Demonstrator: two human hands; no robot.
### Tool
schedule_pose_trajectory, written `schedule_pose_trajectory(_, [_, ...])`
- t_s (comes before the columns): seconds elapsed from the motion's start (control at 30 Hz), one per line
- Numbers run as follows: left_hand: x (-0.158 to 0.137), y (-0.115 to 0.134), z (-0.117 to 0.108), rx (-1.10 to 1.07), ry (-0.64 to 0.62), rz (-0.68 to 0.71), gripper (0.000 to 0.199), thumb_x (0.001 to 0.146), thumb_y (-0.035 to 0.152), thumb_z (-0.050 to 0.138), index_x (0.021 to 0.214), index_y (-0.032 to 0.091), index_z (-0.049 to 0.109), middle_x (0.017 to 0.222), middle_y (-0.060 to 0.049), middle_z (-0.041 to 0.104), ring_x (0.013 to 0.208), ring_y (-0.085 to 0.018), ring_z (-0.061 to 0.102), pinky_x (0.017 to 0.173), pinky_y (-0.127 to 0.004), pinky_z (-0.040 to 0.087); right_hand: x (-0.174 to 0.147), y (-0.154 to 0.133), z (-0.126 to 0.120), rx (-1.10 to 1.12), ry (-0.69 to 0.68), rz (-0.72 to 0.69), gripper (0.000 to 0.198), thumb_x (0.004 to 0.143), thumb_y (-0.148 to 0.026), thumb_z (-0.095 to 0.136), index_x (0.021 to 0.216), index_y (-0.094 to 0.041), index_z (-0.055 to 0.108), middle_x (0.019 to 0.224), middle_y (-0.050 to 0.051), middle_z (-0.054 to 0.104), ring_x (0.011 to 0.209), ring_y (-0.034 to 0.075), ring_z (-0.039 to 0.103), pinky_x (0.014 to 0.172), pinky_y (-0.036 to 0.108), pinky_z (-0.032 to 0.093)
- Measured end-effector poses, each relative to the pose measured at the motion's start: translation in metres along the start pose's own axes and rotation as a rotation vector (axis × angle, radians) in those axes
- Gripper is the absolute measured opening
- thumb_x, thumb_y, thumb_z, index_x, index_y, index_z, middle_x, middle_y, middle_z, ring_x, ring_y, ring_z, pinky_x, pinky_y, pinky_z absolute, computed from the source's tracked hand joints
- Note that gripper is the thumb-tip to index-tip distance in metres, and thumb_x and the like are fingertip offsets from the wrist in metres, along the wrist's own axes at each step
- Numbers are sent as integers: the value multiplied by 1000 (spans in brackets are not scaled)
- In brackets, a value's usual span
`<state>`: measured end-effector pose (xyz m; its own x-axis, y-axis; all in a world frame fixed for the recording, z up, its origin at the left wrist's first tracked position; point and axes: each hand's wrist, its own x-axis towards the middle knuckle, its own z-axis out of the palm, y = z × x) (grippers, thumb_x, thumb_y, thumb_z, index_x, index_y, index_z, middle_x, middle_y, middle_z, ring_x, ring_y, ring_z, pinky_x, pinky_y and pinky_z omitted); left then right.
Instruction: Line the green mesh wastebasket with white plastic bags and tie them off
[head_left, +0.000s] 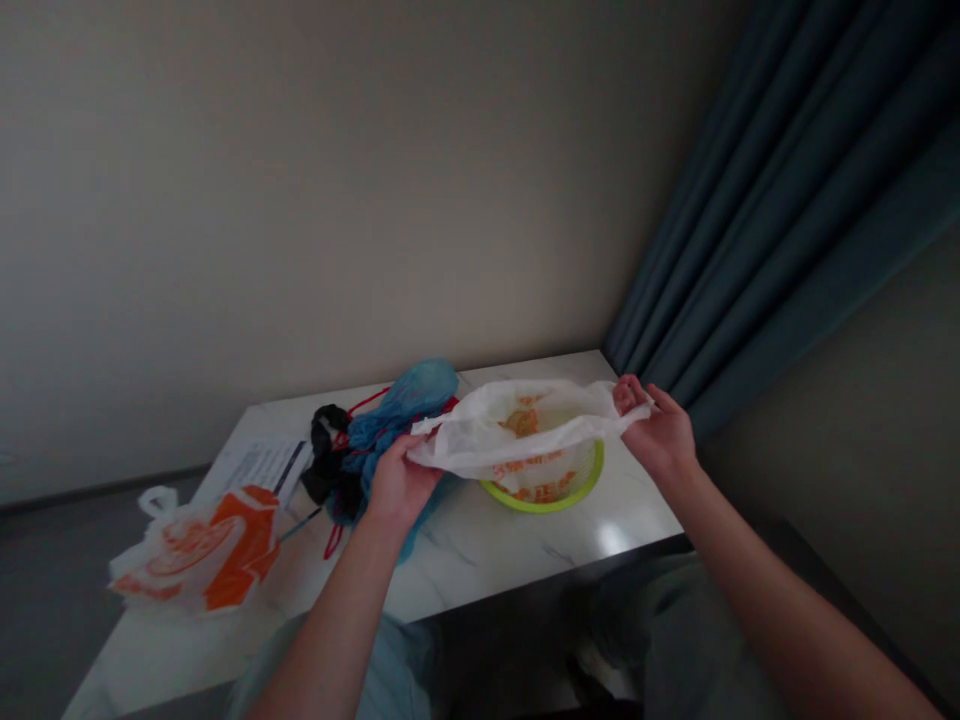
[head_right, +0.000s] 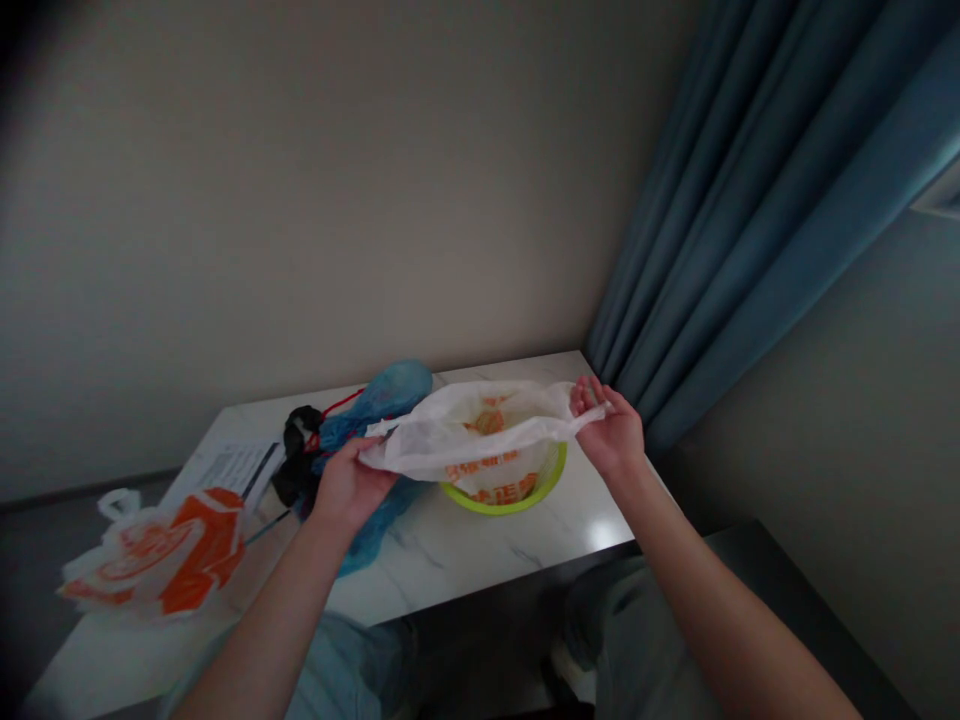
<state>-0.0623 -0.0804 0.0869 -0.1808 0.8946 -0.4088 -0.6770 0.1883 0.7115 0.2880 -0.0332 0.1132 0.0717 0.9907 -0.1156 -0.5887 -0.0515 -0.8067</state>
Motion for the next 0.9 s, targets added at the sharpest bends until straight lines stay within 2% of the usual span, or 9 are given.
schedule_pose_trajectory(0.07, [4, -1, -3, -71, 36, 50, 14, 76, 14, 55, 84, 17, 66, 88, -6, 72, 90, -21, 68, 79, -31, 58, 13, 9, -12, -47, 58, 11, 3, 79, -23, 55, 82, -24, 53, 83, 6, 59, 80, 19, 61, 72, 31, 57])
schedule_pose_trajectory(0.13, [8, -4, -5, -146, 67, 113, 9, 80, 14, 55, 82, 18, 64, 86, -4, 71, 89, -18, 67, 83, -31, 58, 24, 21, -21, -103, 126, 10, 10, 79, -19, 54, 77, -25, 47, 73, 2, 53, 68, 16, 57, 67, 30, 57])
schedule_pose_trajectory(0.27, [11, -12, 2, -296, 82, 200, 15, 93, 22, 50, 89, 17, 64, 99, -6, 71, 98, -16, 66, 92, -31, 55, 36, 38, -24, -10, 412, 2, 17, 80, -9, 50, 77, -24, 42, 65, -5, 43, 52, 10, 46, 52, 21, 49])
schedule_pose_trajectory(0.4, [13, -9, 11, -370, 9, 270, 28, 99, 31, 42, 103, 16, 65, 119, -11, 68, 115, -20, 62, 101, -37, 50, 38, 46, -13, 5, 608, 8, 8, 84, -13, 50, 82, -21, 49, 64, -7, 43, 50, 8, 45, 46, 17, 43])
schedule_pose_trajectory(0.5, [18, -3, 13, -408, 20, 326, 21, 98, 30, 47, 103, 20, 65, 121, -7, 68, 118, -20, 61, 105, -40, 47, 38, 55, -2, -45, 699, 10, 4, 84, -21, 55, 88, -21, 55, 69, -6, 53, 55, 8, 52, 48, 18, 44])
schedule_pose_trajectory(0.6, [25, -3, 16, -382, 22, 357, 17, 93, 27, 55, 108, 25, 63, 110, -3, 71, 110, -19, 65, 103, -39, 48, 40, 63, 9, -103, 645, -117, 19, 87, -34, 53, 103, -25, 56, 83, -5, 62, 67, 10, 61, 53, 19, 46])
schedule_pose_trajectory(0.7, [28, -10, 23, -215, -21, 404, 49, 83, 18, 66, 128, 33, 53, 103, -1, 71, 99, -18, 68, 97, -37, 51, 43, 65, 20, -21, 466, -262, 43, 85, -35, 54, 127, -31, 44, 98, -5, 65, 81, 11, 66, 66, 22, 52])
schedule_pose_trajectory(0.8, [27, -19, 27, 112, -97, 542, 77, 77, 14, 70, 143, 36, 37, 104, -1, 69, 94, -18, 68, 93, -36, 53, 45, 60, 31, 21, 320, -337, 69, 80, -27, 60, 141, -32, 28, 106, -2, 67, 88, 13, 66, 76, 27, 54])
schedule_pose_trajectory(0.9, [27, -25, 21, 619, -218, 780, 67, 82, 11, 59, 143, 32, 40, 115, -5, 65, 106, -21, 64, 102, -43, 48, 46, 54, 37, -130, 241, -458, 68, 81, -27, 59, 142, -30, 30, 103, 0, 67, 85, 15, 65, 76, 30, 53])
